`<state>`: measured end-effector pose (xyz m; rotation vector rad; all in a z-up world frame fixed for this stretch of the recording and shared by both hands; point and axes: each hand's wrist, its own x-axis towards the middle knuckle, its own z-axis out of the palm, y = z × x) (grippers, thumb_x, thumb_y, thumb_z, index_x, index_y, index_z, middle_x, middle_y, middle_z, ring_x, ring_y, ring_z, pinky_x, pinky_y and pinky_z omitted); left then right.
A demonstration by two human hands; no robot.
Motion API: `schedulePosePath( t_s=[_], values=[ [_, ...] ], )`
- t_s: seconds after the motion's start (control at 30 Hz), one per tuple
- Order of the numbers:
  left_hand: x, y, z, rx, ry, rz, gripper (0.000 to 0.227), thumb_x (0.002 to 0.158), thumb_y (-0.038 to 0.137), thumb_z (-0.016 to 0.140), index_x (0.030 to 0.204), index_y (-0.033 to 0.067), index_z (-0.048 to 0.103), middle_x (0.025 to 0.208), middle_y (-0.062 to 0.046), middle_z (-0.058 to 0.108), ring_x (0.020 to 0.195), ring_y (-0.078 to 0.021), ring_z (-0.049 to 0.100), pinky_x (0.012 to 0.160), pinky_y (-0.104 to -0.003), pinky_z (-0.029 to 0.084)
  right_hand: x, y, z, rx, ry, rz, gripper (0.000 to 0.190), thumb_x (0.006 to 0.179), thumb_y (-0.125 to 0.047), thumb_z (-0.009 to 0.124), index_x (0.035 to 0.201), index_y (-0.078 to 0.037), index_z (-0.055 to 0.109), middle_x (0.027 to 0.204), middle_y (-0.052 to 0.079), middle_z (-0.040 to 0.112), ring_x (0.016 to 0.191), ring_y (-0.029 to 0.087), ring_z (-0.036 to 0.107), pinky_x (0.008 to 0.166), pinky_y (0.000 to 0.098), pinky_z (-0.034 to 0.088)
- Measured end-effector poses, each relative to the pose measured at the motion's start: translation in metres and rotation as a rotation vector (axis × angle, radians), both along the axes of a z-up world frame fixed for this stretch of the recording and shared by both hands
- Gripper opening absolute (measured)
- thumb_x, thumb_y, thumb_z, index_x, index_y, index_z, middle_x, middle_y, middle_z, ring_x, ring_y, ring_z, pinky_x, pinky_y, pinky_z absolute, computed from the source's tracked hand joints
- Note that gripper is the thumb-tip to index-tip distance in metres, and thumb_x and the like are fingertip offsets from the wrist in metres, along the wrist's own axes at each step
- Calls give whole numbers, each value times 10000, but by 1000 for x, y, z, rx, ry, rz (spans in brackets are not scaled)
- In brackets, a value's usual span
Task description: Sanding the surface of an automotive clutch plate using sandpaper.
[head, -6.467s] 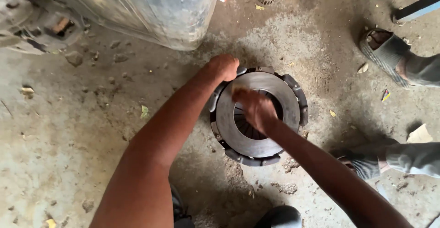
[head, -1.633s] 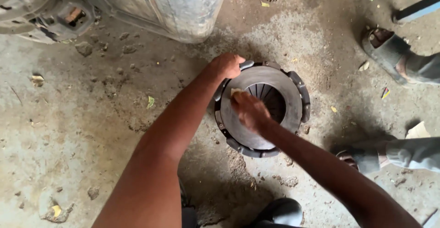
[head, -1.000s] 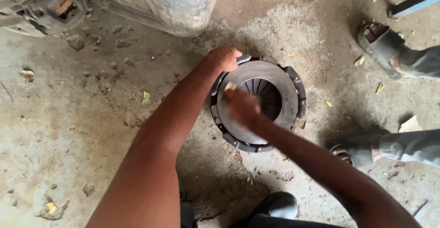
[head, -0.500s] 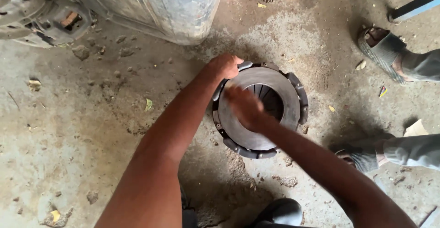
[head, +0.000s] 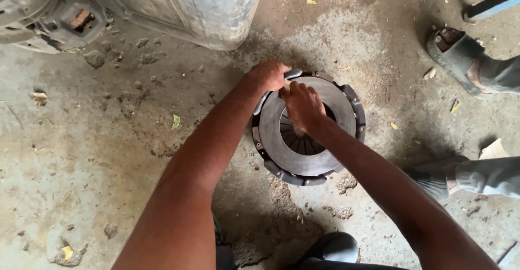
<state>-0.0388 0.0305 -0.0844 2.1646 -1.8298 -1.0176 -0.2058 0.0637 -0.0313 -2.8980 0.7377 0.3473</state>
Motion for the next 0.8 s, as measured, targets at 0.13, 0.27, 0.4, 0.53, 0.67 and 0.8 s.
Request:
schedulePosePath(
  t_s=[0.13, 0.27, 0.4, 0.53, 0.67, 0.8],
  values=[
    [1, -5, 9, 127, -1, 0, 638, 868, 145, 622, 1467, 343, 534, 1394, -98, 619, 1240, -311, 628, 1056, -423, 502, 0, 37, -37, 45, -5, 72, 285, 967, -30, 582, 1246, -36, 641, 1146, 169, 642, 1012, 289, 663, 857, 446, 594],
    [1, -5, 9, 131, -6, -9, 636, 883, 91, 558, 1458, 363, 554, 1388, -86, 640, 1236, -319, 643, 1053, -421, 524, -4, 30, 17, 191, -95, 37, 170, 1014, -173, 633, 1145, -71, 664, 1076, 168, 649, 1037, 326, 650, 878, 484, 583],
    [-1, -11, -16, 61, -117, -65, 561, 902, 131, 579, 1441, 290, 582, 1368, -123, 638, 1237, -336, 627, 1028, -445, 524, -7, -26, 18, -187, 254, 146, 514, 803, -159, 673, 1300, -60, 587, 1112, 203, 627, 952, 321, 650, 757, 494, 579],
    [1, -3, 12, 90, -75, -70, 495, 905, 192, 604, 1388, 292, 648, 1325, -129, 680, 1220, -336, 655, 1038, -446, 533, -7, -38, -22, -103, -22, -164, 314, 907, -168, 656, 1216, -128, 692, 1106, 170, 646, 1025, 324, 653, 848, 483, 564],
    [3, -14, -35, -20, -36, -25, 539, 855, 170, 613, 1376, 304, 632, 1310, -125, 664, 1190, -339, 649, 1021, -438, 524, -19, -50, -20, -148, -36, -146, 338, 899, -151, 652, 1232, -161, 707, 1102, 163, 655, 996, 321, 659, 853, 495, 556],
    [2, -15, -26, 57, -169, -98, 506, 873, 165, 627, 1372, 247, 656, 1307, -140, 678, 1185, -344, 656, 993, -451, 547, -12, -46, -12, -171, -98, -143, 358, 910, -134, 646, 1257, -188, 716, 1089, 162, 660, 981, 319, 664, 865, 503, 551]
  ],
)
